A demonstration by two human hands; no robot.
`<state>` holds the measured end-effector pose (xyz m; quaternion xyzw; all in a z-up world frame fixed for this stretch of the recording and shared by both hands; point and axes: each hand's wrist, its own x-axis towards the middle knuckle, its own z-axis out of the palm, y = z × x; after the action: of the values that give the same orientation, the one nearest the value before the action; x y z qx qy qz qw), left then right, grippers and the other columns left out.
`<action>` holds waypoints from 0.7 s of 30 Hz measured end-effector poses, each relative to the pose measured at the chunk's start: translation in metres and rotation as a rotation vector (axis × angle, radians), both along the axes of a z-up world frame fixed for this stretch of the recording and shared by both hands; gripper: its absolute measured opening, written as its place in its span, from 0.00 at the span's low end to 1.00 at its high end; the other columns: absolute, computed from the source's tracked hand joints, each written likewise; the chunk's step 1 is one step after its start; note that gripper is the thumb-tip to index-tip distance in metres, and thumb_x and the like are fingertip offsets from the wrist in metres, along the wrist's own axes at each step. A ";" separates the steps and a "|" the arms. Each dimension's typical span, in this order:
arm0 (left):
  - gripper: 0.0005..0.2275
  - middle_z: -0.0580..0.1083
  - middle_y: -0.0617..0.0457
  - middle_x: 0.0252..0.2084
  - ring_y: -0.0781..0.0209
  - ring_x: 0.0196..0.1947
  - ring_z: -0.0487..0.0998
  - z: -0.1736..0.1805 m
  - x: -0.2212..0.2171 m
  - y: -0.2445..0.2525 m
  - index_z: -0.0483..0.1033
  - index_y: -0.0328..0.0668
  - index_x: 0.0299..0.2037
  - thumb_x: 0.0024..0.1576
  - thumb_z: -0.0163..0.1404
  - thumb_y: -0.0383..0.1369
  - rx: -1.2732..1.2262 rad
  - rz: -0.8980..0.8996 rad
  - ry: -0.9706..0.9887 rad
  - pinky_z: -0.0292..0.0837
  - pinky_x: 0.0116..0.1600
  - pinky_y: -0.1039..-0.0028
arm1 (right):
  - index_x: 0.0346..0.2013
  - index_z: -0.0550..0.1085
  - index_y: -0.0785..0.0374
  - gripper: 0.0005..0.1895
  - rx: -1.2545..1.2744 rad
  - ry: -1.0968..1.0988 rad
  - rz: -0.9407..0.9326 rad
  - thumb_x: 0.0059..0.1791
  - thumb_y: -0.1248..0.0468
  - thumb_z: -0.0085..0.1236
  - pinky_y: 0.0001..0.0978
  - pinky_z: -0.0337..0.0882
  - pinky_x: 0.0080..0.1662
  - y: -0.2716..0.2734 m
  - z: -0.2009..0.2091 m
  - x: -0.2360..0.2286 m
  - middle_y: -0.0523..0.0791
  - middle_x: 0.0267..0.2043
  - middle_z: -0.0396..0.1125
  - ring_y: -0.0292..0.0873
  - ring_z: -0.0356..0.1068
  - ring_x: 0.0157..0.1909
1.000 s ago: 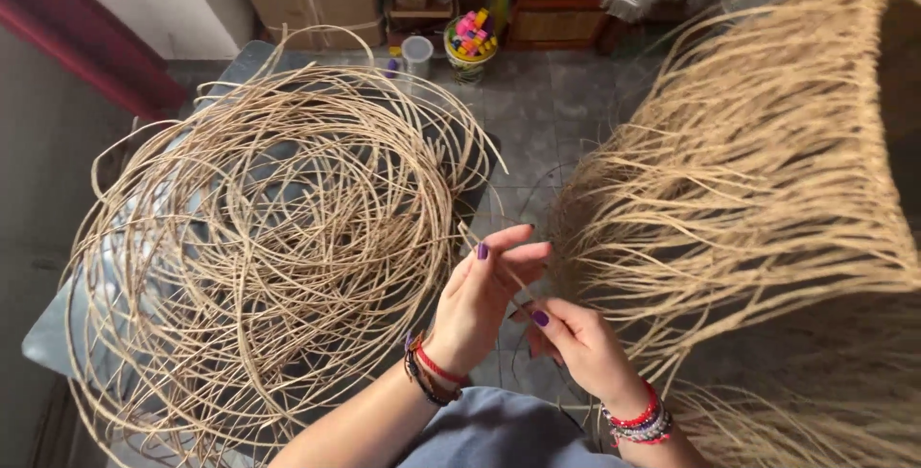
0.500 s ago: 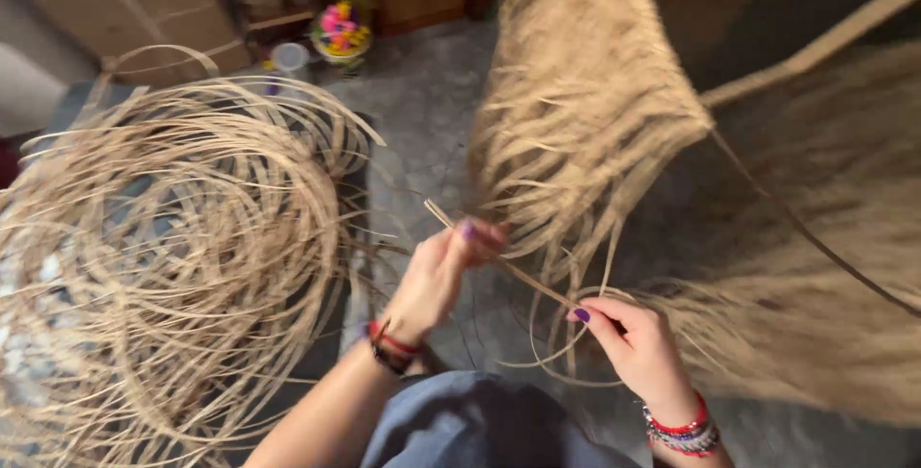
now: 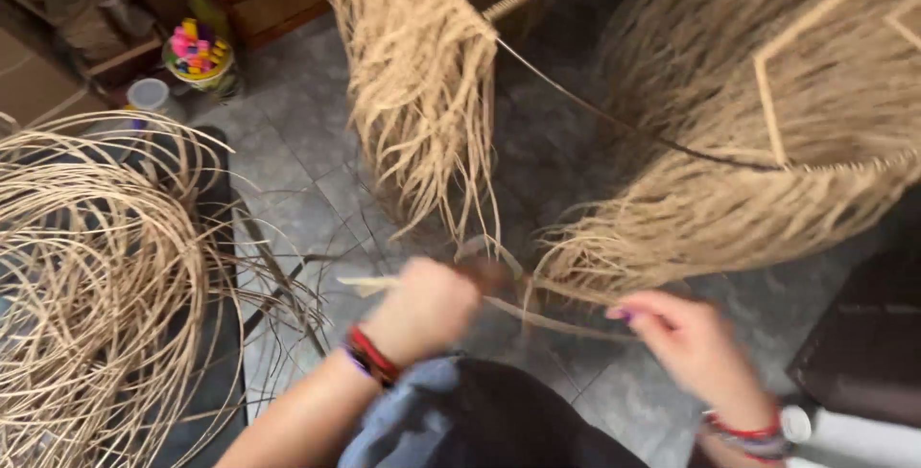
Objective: The person is hand-weaving long, flexible straw strands onto a large circular frame to create a decorative structure, likely a lampshade or furniture piece.
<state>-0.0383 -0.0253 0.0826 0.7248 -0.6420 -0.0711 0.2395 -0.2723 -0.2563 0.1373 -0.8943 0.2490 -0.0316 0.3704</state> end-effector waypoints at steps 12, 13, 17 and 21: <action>0.39 0.70 0.50 0.62 0.49 0.66 0.69 0.011 -0.020 -0.046 0.68 0.44 0.64 0.44 0.68 0.51 -0.363 -0.046 0.061 0.58 0.65 0.57 | 0.47 0.83 0.47 0.15 -0.043 0.259 -0.210 0.49 0.56 0.54 0.22 0.74 0.47 0.003 -0.014 -0.004 0.29 0.43 0.84 0.26 0.81 0.43; 0.36 0.69 0.41 0.62 0.41 0.55 0.75 0.019 -0.039 -0.056 0.60 0.40 0.68 0.51 0.62 0.43 -0.211 -0.095 0.201 0.67 0.52 0.52 | 0.36 0.76 0.52 0.05 -0.184 0.105 -0.003 0.50 0.60 0.53 0.30 0.70 0.40 0.012 -0.010 0.012 0.35 0.34 0.77 0.35 0.75 0.35; 0.03 0.77 0.52 0.31 0.49 0.24 0.79 0.013 -0.030 -0.070 0.71 0.49 0.42 0.62 0.47 0.33 -0.120 -0.169 0.049 0.71 0.24 0.57 | 0.34 0.81 0.53 0.05 -0.128 -0.020 0.015 0.49 0.60 0.58 0.29 0.65 0.32 0.004 -0.013 0.021 0.37 0.24 0.75 0.34 0.66 0.23; 0.21 0.70 0.66 0.14 0.56 0.14 0.76 -0.034 0.059 -0.056 0.70 0.60 0.59 0.54 0.42 0.32 0.260 -0.076 -0.246 0.67 0.17 0.62 | 0.37 0.86 0.54 0.13 0.035 0.085 -0.232 0.52 0.61 0.53 0.25 0.53 0.23 -0.031 -0.014 -0.009 0.36 0.25 0.78 0.30 0.56 0.17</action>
<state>0.0207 -0.0815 0.0490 0.7280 -0.6789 -0.0733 0.0605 -0.2815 -0.2869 0.1234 -0.8534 0.3667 -0.0318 0.3691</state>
